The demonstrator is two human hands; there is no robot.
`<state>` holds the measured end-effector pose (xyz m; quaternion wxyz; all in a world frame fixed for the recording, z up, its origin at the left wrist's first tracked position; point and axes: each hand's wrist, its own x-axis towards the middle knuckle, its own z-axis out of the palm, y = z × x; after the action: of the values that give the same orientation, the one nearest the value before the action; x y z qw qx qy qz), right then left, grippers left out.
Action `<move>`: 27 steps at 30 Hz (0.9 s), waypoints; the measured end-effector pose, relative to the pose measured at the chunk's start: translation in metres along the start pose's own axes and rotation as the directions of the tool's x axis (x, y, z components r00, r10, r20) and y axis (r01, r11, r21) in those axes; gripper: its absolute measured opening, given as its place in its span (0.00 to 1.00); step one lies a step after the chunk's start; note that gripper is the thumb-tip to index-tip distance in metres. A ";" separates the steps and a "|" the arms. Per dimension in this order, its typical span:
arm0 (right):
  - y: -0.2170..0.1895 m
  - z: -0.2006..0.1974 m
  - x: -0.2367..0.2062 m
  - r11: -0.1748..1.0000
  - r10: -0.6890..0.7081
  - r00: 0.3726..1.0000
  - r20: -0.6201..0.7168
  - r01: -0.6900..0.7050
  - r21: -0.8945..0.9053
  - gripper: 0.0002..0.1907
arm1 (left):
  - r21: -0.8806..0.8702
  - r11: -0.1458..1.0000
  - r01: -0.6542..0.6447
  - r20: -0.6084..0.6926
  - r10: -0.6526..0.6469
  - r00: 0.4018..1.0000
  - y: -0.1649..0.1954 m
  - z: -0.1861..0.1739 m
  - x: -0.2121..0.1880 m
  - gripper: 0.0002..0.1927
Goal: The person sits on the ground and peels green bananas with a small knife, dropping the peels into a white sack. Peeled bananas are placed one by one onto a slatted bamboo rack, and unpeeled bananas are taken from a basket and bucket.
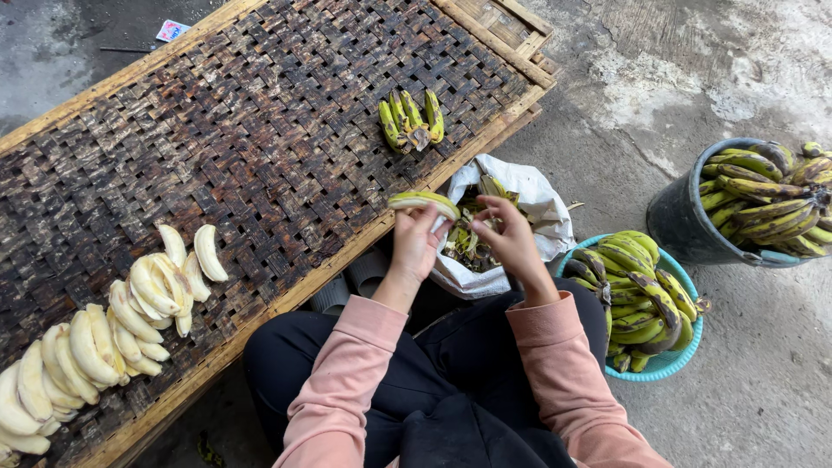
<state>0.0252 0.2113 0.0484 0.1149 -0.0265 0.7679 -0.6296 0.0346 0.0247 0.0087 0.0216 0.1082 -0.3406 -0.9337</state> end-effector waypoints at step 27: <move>-0.016 0.003 -0.004 0.874 0.018 0.999 -0.030 -0.001 0.487 0.18 | 0.682 0.699 -0.217 0.348 -0.049 0.936 0.048 0.013 -0.010 0.30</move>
<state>0.0281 0.2060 0.0644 0.1081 0.0176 0.5870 -0.8022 0.0398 -0.0032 0.0509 -0.0375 -0.0704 -0.6769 -0.7318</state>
